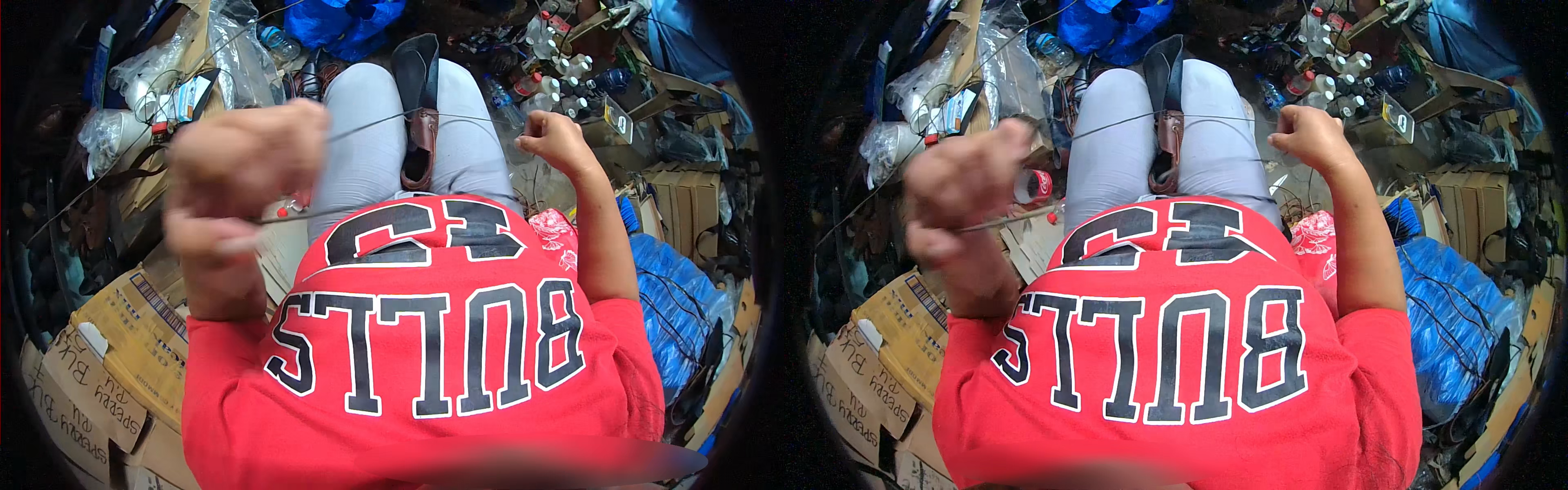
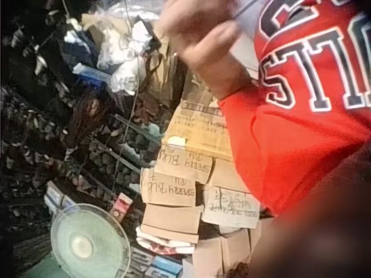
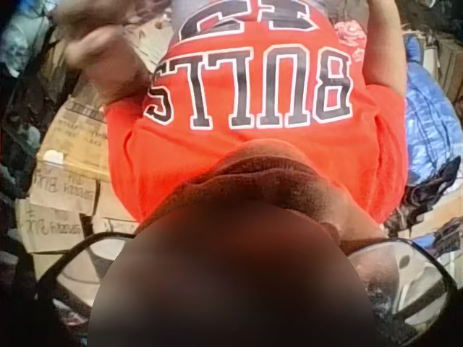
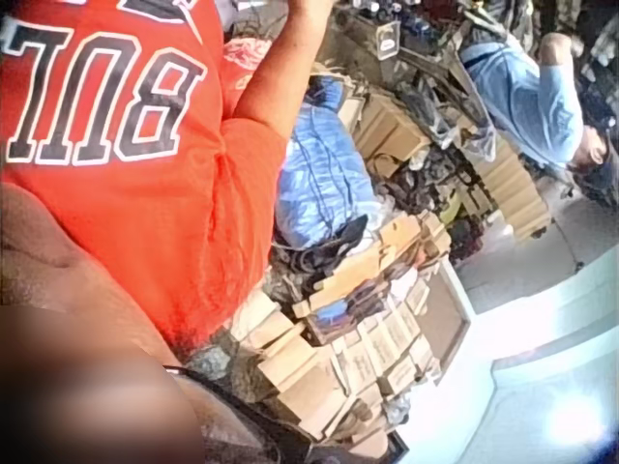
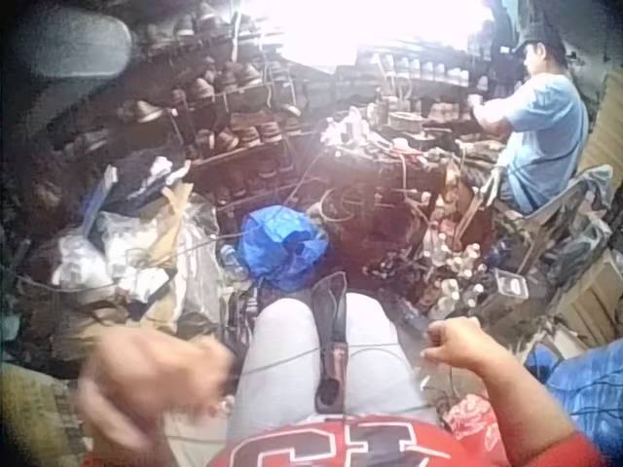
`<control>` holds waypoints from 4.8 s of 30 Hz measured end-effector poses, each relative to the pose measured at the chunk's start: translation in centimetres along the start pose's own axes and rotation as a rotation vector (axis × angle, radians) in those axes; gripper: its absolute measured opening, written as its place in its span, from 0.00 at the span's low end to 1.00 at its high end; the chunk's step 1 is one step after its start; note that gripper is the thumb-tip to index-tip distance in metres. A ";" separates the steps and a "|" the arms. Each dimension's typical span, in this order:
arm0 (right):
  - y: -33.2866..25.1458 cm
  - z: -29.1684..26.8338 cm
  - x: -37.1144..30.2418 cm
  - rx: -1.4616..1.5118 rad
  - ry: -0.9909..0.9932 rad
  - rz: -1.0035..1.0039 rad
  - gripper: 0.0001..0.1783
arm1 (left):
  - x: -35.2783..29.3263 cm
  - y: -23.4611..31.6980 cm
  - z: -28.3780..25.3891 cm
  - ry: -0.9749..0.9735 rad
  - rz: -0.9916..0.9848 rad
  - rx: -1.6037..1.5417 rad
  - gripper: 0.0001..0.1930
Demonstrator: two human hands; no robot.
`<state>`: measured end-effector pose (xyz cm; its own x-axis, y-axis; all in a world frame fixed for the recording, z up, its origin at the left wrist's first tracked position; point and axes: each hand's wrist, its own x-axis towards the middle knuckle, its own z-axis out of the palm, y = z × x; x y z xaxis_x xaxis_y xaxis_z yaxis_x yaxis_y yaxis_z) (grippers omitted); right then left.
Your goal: Stitching leather components of a shoe by hand using a needle and thread.
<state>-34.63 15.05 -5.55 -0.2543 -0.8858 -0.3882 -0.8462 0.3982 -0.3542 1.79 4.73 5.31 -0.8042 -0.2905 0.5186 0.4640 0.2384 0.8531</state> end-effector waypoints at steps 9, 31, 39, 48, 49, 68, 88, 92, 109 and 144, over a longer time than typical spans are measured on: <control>9.6 0.0 0.6 -0.313 0.366 0.204 0.10 | -7.2 6.4 -7.6 0.438 0.150 -0.134 0.20; 26.3 -1.8 -2.1 0.643 0.470 0.423 0.12 | -3.4 -7.6 -1.8 0.275 -0.214 1.261 0.15; 24.9 -5.6 -3.7 0.596 0.648 0.381 0.11 | 7.7 -19.4 6.1 -0.192 0.079 1.269 0.12; 31.2 -10.1 -7.3 1.341 0.811 0.500 0.16 | 7.8 -18.1 4.3 -0.214 -0.370 0.908 0.09; 33.2 -10.4 -7.2 1.450 0.843 0.419 0.16 | 6.7 -16.8 4.3 -0.128 -0.476 0.579 0.10; 34.5 -27.5 -15.7 0.906 0.766 0.438 0.19 | -13.5 -3.8 -1.6 0.093 -1.053 0.985 0.12; -4.3 -17.3 -9.4 0.110 0.222 -0.334 0.09 | 6.4 -7.4 2.8 0.274 -0.223 0.263 0.14; -1.2 -16.3 -8.9 0.251 0.302 -0.287 0.08 | 2.9 -7.0 0.3 0.184 -0.368 0.327 0.10; 5.4 -10.9 -6.4 0.380 -0.102 0.097 0.12 | -0.5 -10.1 -0.3 0.128 -0.749 0.862 0.06; -6.7 1.9 3.0 0.226 0.054 -0.530 0.11 | 6.4 -21.2 -3.7 -0.160 -0.597 0.549 0.16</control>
<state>-28.78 10.21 -5.96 0.1483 -0.9867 -0.0670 -0.7448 -0.0669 -0.6639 -11.81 -5.62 -9.29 -0.9203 -0.3860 -0.0632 -0.2725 0.5168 0.8116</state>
